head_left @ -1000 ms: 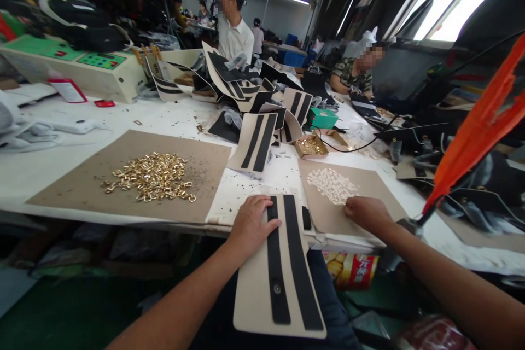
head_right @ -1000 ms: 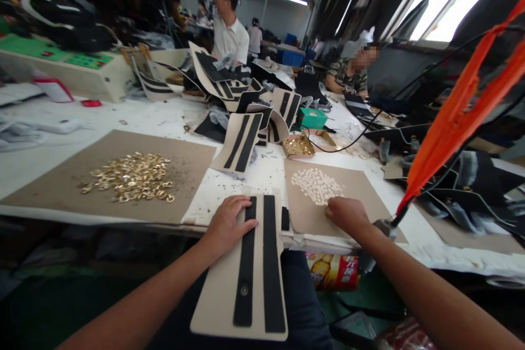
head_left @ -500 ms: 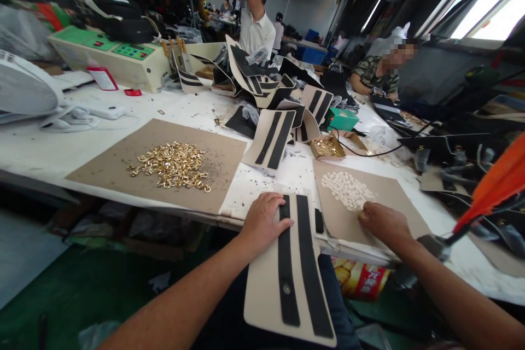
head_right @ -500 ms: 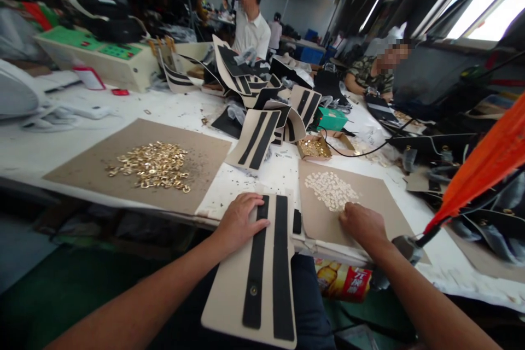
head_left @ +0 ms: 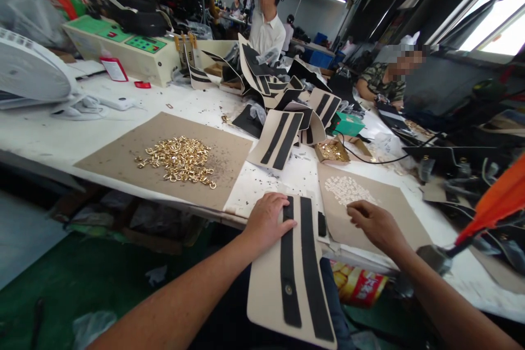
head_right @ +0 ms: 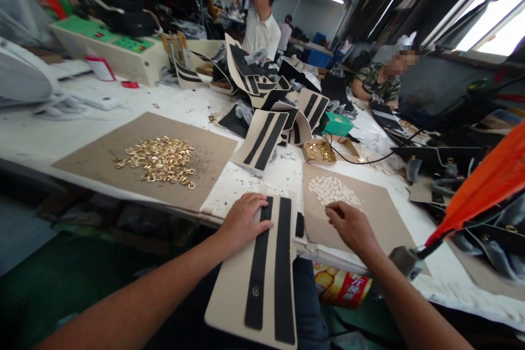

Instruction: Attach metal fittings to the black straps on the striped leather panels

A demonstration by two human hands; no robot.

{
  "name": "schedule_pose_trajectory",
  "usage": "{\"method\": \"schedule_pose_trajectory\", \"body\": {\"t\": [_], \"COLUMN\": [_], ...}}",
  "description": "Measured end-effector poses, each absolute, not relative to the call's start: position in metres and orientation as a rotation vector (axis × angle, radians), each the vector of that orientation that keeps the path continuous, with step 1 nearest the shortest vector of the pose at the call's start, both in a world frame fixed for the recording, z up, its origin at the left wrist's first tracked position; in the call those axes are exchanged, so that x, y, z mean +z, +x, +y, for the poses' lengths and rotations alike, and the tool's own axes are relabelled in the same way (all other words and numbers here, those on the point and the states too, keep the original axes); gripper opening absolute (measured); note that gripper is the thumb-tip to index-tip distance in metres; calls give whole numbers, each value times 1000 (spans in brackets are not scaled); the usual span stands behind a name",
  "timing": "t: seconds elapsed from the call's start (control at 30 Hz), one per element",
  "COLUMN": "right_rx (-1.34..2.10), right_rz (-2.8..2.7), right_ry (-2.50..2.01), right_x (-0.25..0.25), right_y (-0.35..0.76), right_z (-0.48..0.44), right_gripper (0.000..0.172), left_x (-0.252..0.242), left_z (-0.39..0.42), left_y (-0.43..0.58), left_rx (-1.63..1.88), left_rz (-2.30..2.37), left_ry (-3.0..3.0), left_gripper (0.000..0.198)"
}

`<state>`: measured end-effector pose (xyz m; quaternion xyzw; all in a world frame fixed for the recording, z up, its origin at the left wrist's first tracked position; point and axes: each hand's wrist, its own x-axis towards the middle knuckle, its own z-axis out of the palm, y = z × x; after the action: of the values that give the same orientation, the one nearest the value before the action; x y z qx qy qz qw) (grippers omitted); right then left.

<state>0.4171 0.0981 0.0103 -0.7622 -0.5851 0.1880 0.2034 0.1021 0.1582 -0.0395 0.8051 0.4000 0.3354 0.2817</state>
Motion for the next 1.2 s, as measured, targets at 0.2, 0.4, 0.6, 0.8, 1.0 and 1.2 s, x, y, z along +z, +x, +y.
{"method": "schedule_pose_trajectory", "body": {"t": [0.2,0.4,0.6,0.8,1.0,1.2], "right_rx": [927,879,938,884,840,176], "right_rz": [-1794,-1878,-1902,-1848,-1761,-1266], "right_ry": [-1731,-1777,-1806,-1922,-1725,-1759], "right_x": [20,3,5,1,13,21], "right_y": [303,284,285,283,290,334], "right_z": [124,141,145,154,132,32], "right_gripper": [24,17,16,10,24,36], "left_x": [-35,-35,-36,-36,-38,-39], "left_z": [157,157,158,159,160,166], "left_y": [102,102,103,102,104,106], "left_rx": [896,903,888,885,919,892], "left_rz": [1073,1076,1071,1051,1068,1061], "left_ry": [2155,2146,2142,2145,2176,2252], "left_gripper": [41,40,42,41,43,35]}}
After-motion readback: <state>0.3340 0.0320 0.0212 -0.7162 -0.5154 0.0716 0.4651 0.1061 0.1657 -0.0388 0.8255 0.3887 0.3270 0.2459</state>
